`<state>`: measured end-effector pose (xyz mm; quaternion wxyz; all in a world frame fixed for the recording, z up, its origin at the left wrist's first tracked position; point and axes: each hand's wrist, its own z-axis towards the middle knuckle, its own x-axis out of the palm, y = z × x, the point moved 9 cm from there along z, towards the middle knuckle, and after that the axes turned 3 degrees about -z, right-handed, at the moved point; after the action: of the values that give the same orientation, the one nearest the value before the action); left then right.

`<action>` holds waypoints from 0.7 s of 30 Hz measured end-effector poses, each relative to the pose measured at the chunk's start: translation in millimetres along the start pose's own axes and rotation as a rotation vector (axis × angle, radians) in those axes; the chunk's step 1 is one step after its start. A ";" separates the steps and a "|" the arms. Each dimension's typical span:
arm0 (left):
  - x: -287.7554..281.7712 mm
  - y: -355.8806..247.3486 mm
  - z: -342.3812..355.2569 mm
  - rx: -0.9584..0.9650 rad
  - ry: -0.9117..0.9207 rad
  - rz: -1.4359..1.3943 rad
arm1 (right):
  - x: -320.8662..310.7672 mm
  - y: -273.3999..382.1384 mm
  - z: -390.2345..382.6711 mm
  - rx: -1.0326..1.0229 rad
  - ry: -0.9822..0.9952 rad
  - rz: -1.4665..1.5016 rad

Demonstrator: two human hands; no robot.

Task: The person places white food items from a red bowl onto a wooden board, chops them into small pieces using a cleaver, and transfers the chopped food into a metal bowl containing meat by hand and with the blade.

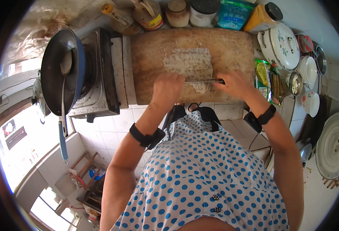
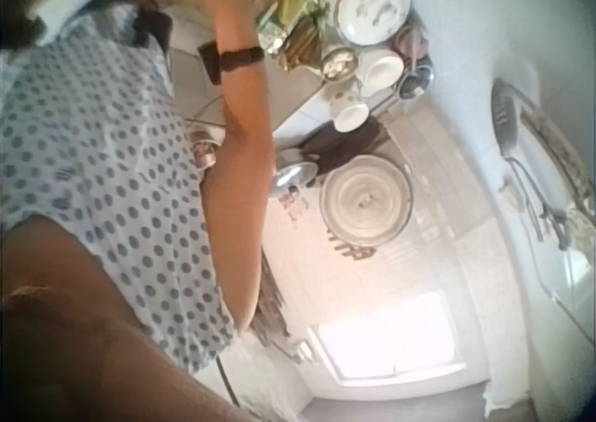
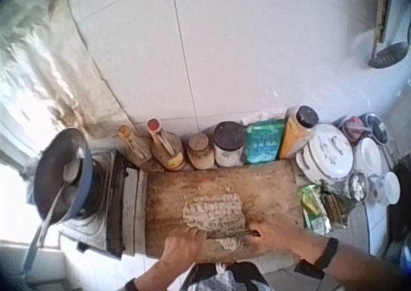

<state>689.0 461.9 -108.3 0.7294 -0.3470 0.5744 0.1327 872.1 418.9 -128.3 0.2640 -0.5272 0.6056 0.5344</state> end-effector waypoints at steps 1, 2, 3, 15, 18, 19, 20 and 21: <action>-0.9 2.3 1.2 0.000 0.000 0.001 | -2.0 0.5 2.0 0.000 -0.001 0.001; -5.1 3.6 1.7 0.013 -0.030 0.001 | -9.5 3.0 3.7 -0.009 -0.030 0.001; -9.6 3.0 2.1 0.026 -0.060 0.000 | -17.5 5.2 3.8 -0.017 -0.060 0.002; 3.6 -23.5 -21.2 0.014 -0.032 -0.063 | 4.0 3.9 -25.3 -0.015 0.066 0.020; -0.1 -12.5 -4.0 -0.003 -0.015 -0.018 | -7.2 -1.2 -12.2 -0.068 -0.054 -0.039; -8.1 -7.3 2.6 -0.013 -0.031 -0.009 | -10.7 -0.4 -6.6 -0.072 -0.055 -0.038; -14.7 -4.2 8.8 -0.012 -0.033 -0.008 | -22.6 2.0 -1.6 -0.067 -0.099 -0.039; -25.1 -2.8 14.2 0.004 -0.078 0.007 | -33.9 4.9 1.4 -0.062 -0.142 -0.040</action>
<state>693.6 474.4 -82.5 0.7514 -0.3383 0.5470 0.1476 877.5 431.6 -96.9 0.3005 -0.5077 0.5579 0.5837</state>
